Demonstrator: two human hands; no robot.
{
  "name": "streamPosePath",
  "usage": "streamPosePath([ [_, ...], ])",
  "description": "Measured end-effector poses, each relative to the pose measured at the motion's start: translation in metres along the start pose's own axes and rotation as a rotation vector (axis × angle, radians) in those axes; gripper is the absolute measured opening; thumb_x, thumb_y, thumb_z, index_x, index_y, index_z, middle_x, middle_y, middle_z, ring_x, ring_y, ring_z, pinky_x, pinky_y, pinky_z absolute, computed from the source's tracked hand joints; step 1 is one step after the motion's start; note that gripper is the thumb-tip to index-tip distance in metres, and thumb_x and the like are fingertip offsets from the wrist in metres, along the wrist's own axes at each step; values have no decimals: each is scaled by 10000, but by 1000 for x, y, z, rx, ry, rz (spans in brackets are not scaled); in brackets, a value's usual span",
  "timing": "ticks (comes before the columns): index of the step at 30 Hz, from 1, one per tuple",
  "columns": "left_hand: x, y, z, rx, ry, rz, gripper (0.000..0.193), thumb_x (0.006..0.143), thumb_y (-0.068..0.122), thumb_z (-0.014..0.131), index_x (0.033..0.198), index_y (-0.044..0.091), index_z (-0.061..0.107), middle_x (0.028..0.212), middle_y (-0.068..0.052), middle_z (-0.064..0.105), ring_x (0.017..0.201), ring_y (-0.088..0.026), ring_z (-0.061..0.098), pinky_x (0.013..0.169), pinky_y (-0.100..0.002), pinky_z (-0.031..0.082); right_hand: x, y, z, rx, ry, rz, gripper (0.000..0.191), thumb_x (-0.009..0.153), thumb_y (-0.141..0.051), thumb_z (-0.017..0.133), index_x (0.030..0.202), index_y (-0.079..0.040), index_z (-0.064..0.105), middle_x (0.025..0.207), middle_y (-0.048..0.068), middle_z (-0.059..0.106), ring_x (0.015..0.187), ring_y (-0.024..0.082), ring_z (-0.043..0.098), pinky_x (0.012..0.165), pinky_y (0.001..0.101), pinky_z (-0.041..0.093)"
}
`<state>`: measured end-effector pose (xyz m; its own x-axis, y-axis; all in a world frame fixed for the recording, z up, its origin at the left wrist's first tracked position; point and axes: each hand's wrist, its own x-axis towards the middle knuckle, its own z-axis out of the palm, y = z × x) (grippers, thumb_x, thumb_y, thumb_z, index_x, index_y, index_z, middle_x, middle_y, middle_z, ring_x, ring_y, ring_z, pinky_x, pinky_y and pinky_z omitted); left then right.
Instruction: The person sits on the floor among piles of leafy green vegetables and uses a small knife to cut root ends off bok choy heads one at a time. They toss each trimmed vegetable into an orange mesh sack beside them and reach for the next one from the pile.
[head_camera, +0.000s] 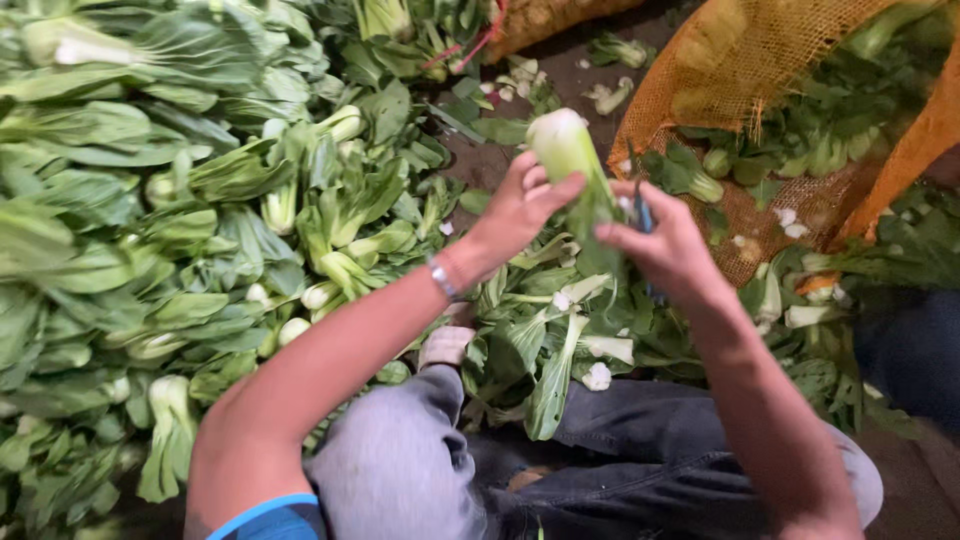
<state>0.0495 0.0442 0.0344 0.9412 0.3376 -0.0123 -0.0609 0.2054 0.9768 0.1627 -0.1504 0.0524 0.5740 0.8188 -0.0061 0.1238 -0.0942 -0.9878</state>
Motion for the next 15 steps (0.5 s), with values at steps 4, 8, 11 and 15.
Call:
streamPosePath([
  [4, -18, 33, 19, 355, -28, 250, 544, 930, 297, 776, 1342, 18, 556, 1199, -122, 710, 1076, -214, 706, 974, -367, 565, -44, -24, 21, -347, 186, -211, 550, 846, -241, 821, 1305, -9, 625, 1049, 86, 683, 867, 168, 620, 752, 343, 523],
  [8, -49, 52, 27, 685, -53, 538, 563, 862, 165, 759, 1344, 48, 493, 1184, -115, 678, 1104, -198, 688, 976, -359, 571, -77, -45, 9, -725, 272, -512, 346, 972, -241, 719, 1221, -12, 648, 1001, 167, 656, 898, 321, 667, 785, 388, 521],
  [11, -68, 58, 25, 773, -185, 559, 609, 803, 136, 775, 1333, 55, 487, 1142, -111, 671, 1063, -202, 686, 987, -376, 550, -98, -59, 9, -789, 207, -535, 278, 991, -250, 641, 1182, -48, 654, 951, 146, 664, 858, 338, 681, 738, 404, 529],
  [15, -77, 55, 20, 679, -312, 306, 728, 727, 240, 889, 1279, 53, 453, 1076, -73, 664, 1005, -163, 682, 900, -326, 562, -113, -69, 22, -856, 130, -509, 266, 949, -279, 647, 1124, -80, 678, 852, 104, 667, 755, 336, 676, 625, 436, 503],
])
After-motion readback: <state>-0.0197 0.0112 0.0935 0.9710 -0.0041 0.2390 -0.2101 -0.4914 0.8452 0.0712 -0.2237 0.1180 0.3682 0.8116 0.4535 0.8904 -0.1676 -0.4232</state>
